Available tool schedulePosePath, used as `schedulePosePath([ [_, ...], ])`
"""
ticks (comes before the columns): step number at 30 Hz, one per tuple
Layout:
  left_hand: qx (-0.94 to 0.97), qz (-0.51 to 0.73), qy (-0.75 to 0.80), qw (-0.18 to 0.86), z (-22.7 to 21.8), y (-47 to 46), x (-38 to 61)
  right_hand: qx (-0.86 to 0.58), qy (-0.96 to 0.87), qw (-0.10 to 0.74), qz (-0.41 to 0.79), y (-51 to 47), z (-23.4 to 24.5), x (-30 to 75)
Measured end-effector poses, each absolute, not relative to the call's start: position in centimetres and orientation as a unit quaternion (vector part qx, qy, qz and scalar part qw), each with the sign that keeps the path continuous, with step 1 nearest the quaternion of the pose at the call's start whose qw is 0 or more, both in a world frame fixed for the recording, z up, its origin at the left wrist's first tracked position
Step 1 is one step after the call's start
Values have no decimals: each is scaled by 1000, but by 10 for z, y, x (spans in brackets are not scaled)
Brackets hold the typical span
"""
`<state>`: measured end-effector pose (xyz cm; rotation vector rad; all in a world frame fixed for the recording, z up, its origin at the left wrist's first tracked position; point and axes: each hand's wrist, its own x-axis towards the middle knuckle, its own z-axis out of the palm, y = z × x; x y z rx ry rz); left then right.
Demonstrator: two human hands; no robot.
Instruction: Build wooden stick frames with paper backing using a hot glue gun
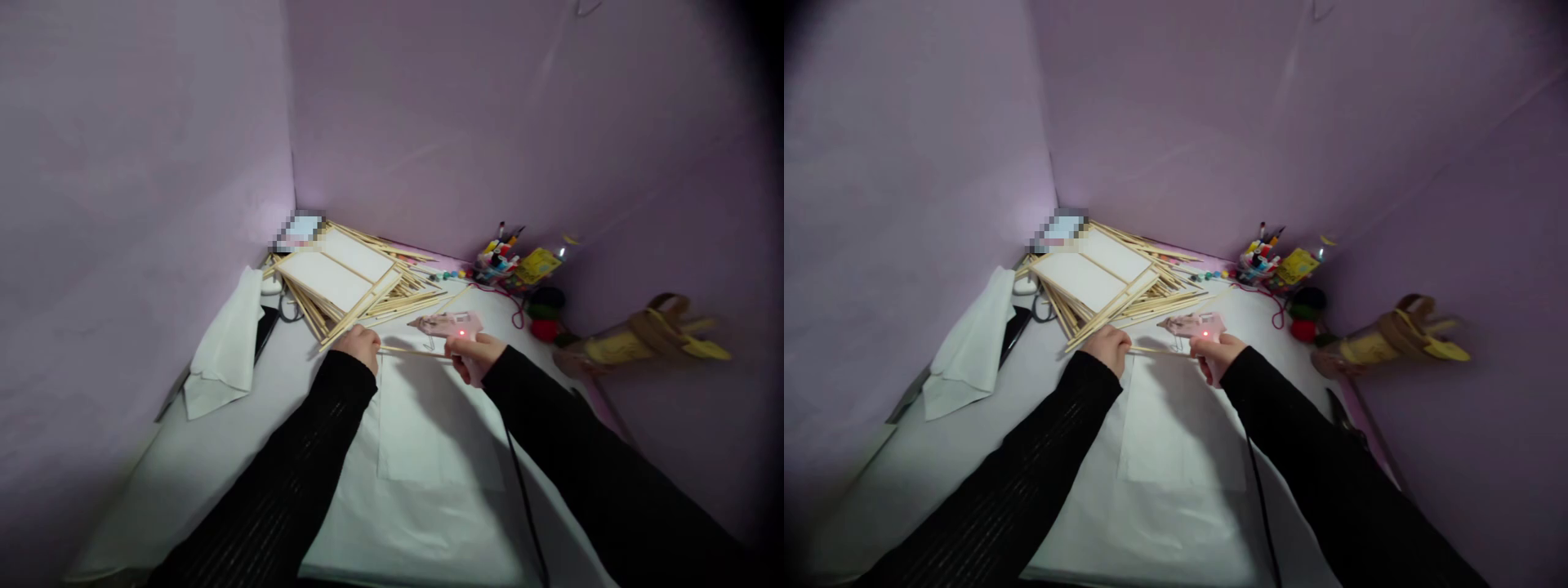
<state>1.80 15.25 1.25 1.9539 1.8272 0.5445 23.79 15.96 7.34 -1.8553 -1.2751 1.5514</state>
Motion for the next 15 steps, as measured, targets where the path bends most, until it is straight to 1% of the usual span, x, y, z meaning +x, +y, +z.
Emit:
schedulePosePath([
  [3,707,186,651,205,16,149,18,-666,-445,230,552,158,84,250],
  [6,709,145,655,218,16,147,20,-693,-448,212,525,152,83,251],
  [10,703,119,661,234,16,144,19,-690,-480,166,516,142,70,237],
  [15,705,135,656,235,19,143,19,-659,-500,187,530,143,49,221],
])
